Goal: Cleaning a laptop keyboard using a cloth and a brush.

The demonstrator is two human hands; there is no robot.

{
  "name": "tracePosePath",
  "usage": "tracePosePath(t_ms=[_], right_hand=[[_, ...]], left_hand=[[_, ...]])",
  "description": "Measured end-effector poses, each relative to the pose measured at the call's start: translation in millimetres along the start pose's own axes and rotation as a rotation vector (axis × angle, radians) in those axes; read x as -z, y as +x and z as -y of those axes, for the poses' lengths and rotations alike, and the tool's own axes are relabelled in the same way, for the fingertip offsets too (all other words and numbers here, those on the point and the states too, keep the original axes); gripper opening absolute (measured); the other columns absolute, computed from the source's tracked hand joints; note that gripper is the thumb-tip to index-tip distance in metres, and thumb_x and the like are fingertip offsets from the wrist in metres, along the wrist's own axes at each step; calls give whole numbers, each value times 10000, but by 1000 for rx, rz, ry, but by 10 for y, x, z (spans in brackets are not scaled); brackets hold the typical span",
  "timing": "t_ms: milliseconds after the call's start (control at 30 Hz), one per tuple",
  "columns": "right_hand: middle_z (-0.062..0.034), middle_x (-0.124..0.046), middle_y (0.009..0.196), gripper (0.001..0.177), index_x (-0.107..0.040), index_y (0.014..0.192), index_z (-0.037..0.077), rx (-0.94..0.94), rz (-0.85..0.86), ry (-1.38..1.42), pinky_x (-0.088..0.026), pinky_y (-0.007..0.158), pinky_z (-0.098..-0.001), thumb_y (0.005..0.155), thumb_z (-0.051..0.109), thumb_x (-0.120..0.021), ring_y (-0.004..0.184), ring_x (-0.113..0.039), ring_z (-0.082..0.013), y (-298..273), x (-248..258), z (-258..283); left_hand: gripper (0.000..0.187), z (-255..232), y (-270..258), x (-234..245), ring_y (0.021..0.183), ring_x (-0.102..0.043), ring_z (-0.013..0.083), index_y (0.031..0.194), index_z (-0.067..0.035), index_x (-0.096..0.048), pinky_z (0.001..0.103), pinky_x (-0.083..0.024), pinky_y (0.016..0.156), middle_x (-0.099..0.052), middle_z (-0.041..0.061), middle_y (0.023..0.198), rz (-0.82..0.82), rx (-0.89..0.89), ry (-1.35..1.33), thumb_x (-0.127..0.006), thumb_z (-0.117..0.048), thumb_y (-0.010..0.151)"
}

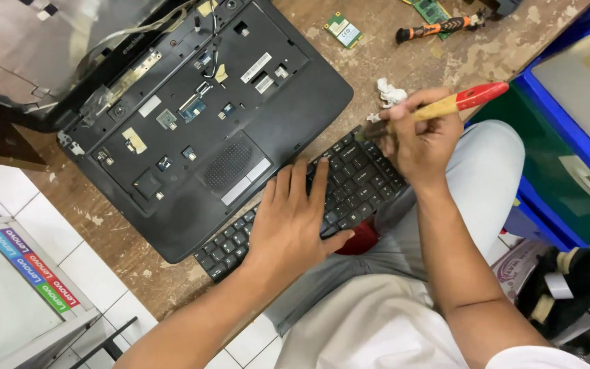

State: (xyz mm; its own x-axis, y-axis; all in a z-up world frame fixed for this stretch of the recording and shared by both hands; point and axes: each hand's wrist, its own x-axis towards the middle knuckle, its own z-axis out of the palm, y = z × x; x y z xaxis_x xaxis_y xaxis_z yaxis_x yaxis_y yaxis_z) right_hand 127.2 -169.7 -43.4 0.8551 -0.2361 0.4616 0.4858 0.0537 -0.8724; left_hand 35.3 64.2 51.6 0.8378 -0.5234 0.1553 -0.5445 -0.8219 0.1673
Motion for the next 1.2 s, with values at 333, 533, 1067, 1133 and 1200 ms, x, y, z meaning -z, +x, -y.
tracePosePath(t_ms=[333, 533, 1067, 1133, 1200], right_hand=[[-124, -532, 728, 283, -699, 866, 2, 377, 126, -534, -408, 519, -375, 1093, 30, -865, 528, -493, -267, 29, 43, 55], [-96, -604, 793, 286, -715, 836, 36, 299, 164, -329, -572, 653, -332, 1029, 147, -893, 659, -686, -222, -48, 57, 47], [-198, -724, 994, 315, -639, 1076, -25, 167, 345, -319, -537, 753, -343, 1165, 277, -641, 802, -683, -248, 43, 38, 147], [-187, -713, 959, 325, -610, 1094, -31, 110, 360, -298, -530, 688, -299, 1181, 282, -605, 728, -649, -196, 42, 85, 73], [-194, -696, 922, 325, -583, 1102, -44, 139, 374, -314, -534, 751, -364, 1208, 261, -541, 794, -708, -277, 70, 107, 23]], left_hand=[[1154, 37, -8, -132, 1199, -646, 457, 1465, 53, -664, 500, -510, 985, -656, 306, 1284, -86, 6, -7, -925, -707, 637], [1178, 54, -3, -175, 1208, -648, 468, 1478, 43, -653, 513, -499, 997, -658, 312, 1291, -63, 13, -11, -926, -720, 622], [1168, 106, -73, -239, 1274, -590, 463, 1558, 68, -552, 505, -478, 1051, -601, 334, 1374, -3, -12, -57, -834, -734, 757], [1170, 118, -80, -251, 1282, -580, 458, 1561, 67, -546, 503, -475, 1061, -594, 330, 1383, -5, -9, -52, -824, -743, 764], [1158, 133, -80, -257, 1293, -578, 454, 1562, 62, -537, 500, -474, 1068, -596, 331, 1382, 8, -40, -33, -807, -749, 781]])
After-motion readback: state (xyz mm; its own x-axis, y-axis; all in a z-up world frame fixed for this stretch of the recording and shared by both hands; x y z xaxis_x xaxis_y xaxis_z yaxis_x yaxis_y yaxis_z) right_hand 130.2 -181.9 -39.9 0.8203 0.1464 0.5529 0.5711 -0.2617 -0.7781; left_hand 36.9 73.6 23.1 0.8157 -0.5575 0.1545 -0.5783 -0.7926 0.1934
